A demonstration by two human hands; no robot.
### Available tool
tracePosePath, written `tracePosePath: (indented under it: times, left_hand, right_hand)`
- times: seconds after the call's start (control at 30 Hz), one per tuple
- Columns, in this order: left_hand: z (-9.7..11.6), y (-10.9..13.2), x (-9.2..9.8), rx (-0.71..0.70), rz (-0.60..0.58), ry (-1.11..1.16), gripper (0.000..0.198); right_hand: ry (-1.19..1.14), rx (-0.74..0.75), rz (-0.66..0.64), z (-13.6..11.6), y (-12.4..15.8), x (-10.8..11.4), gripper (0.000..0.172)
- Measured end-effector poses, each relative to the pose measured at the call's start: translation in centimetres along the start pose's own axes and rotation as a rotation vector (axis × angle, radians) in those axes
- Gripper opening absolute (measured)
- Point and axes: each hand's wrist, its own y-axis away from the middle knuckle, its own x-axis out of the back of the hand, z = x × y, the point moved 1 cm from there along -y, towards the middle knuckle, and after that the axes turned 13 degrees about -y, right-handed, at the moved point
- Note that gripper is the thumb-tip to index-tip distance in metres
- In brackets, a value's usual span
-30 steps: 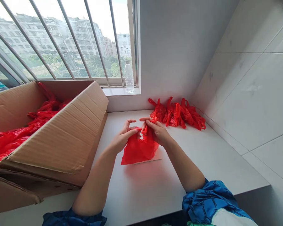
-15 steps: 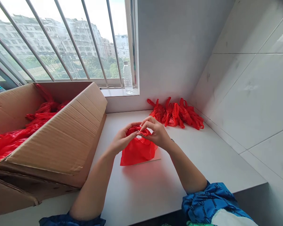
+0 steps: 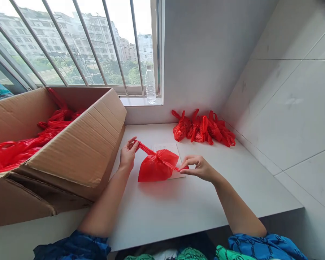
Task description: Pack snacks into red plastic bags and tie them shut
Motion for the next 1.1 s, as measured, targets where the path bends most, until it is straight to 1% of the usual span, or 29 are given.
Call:
tracePosePath:
  times: [0.07, 0.1, 0.13, 0.17, 0.2, 0.23, 0.27, 0.33, 0.37, 0.43, 0.47, 0.53, 0.6, 0.7, 0.87, 1.1]
  left_hand:
    - [-0.7, 0.8, 1.2, 0.028, -0.073, -0.076, 0.070]
    - [-0.7, 1.5, 1.8, 0.049, -0.119, -0.151, 0.077]
    - [-0.6, 2.2, 2.3, 0.067, -0.167, -0.250, 0.079]
    - [-0.3, 3.0, 2.7, 0.072, -0.217, -0.368, 0.078]
    - [0.1, 3.9, 3.0, 0.058, -0.259, -0.492, 0.076]
    - [0.5, 4.9, 3.0, 0.017, -0.290, -0.609, 0.074]
    - [1.0, 5.9, 2.7, -0.049, -0.316, -0.714, 0.073]
    - [1.8, 7.7, 1.4, -0.215, -0.358, -0.873, 0.077]
    - [1.9, 8.4, 0.5, -0.297, -0.385, -0.924, 0.082]
    - [1.4, 9.3, -1.2, -0.440, -0.442, -0.997, 0.088]
    - [0.8, 9.5, -1.8, -0.494, -0.458, -1.029, 0.087]
    - [-0.7, 9.3, -2.3, -0.568, -0.453, -1.090, 0.083]
    - [-2.3, 9.0, -2.1, -0.610, -0.438, -1.139, 0.078]
    - [-3.9, 8.7, -1.6, -0.652, -0.451, -1.194, 0.073]
    - [-5.0, 8.7, -1.6, -0.661, -0.464, -1.275, 0.072]
    - [-5.8, 8.6, -1.7, -0.667, -0.461, -1.349, 0.072]
  right_hand:
    - [-0.141, -0.111, -0.028, 1.5, 0.9, 0.9, 0.030]
    - [-0.166, -0.153, -0.003, 2.3, 1.2, 1.4, 0.036]
    - [-0.139, -0.180, 0.052, 3.0, 1.3, 1.9, 0.041]
    - [-0.062, -0.187, 0.119, 3.6, 1.2, 2.2, 0.045]
    - [0.047, -0.173, 0.172, 4.1, 0.9, 2.3, 0.050]
    - [0.162, -0.142, 0.189, 4.4, 0.5, 2.1, 0.057]
    - [0.261, -0.097, 0.165, 4.7, -0.2, 1.5, 0.068]
    - [0.380, 0.015, 0.035, 5.1, -1.9, -0.3, 0.090]
    - [0.412, 0.068, -0.030, 5.3, -2.9, -1.4, 0.097]
    - [0.453, 0.128, -0.119, 5.9, -4.6, -3.4, 0.104]
    - [0.462, 0.125, -0.148, 6.4, -5.2, -4.1, 0.105]
    - [0.462, 0.065, -0.175, 7.6, -5.8, -4.9, 0.101]
    - [0.459, 0.003, -0.170, 9.0, -5.6, -5.0, 0.095]
    - [0.477, -0.011, -0.140, 10.7, -4.8, -4.7, 0.093]
    - [0.533, -0.019, -0.133, 12.0, -4.4, -4.7, 0.092]
    - [0.586, -0.042, -0.155, 12.5, -4.4, -5.1, 0.091]
